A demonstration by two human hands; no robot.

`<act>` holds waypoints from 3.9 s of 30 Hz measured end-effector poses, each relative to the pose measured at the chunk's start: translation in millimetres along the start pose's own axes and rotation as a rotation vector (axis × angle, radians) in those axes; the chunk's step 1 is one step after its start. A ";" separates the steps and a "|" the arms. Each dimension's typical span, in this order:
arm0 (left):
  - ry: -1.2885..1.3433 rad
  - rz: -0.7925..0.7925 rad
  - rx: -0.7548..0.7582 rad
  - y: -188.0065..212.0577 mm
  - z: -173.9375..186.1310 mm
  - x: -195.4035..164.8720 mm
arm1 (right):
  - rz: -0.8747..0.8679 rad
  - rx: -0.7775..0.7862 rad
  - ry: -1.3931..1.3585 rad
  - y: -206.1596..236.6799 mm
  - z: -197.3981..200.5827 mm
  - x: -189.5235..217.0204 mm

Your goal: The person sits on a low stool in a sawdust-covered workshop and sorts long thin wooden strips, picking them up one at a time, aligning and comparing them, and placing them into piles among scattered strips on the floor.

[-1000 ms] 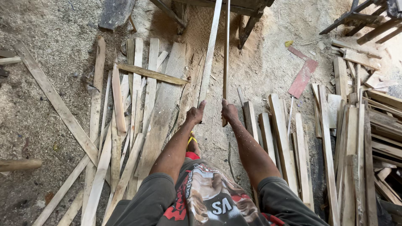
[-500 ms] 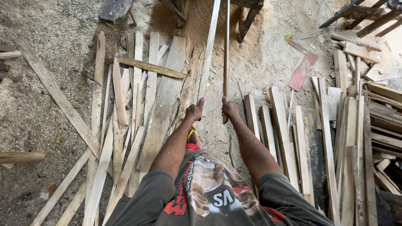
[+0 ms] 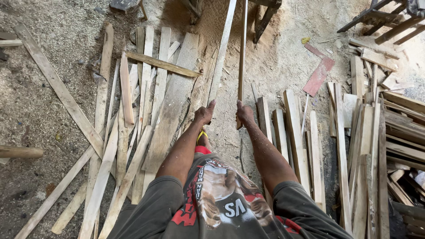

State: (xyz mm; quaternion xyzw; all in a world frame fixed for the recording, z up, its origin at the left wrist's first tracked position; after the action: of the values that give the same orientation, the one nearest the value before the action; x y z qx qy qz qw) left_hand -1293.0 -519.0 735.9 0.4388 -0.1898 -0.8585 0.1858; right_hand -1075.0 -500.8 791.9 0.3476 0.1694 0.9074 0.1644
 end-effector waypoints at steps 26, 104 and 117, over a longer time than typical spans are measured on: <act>-0.049 -0.013 -0.026 65.2 -9.0 35.5 | 0.049 -0.025 -0.003 67.2 -9.1 -35.0; -0.111 -0.102 0.000 277.4 -21.8 151.2 | 0.039 0.001 -0.111 298.4 -62.2 -116.4; -0.141 -0.122 0.039 306.0 -24.1 168.1 | 0.052 -0.033 -0.099 326.5 -73.8 -122.6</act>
State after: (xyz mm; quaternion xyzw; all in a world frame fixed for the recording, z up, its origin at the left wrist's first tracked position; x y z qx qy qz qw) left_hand -1318.2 -867.4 757.6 0.3917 -0.1921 -0.8929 0.1109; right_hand -1098.3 -856.1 807.4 0.3937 0.1369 0.8957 0.1546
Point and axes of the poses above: each hand's wrist, its own y-axis away from the middle knuckle, its own z-axis out of the back of the hand, x = y × z, the point moved 4 cm from there along -y, towards the middle knuckle, and after that the axes turned 2 degrees about -x, right-handed, at the moved point
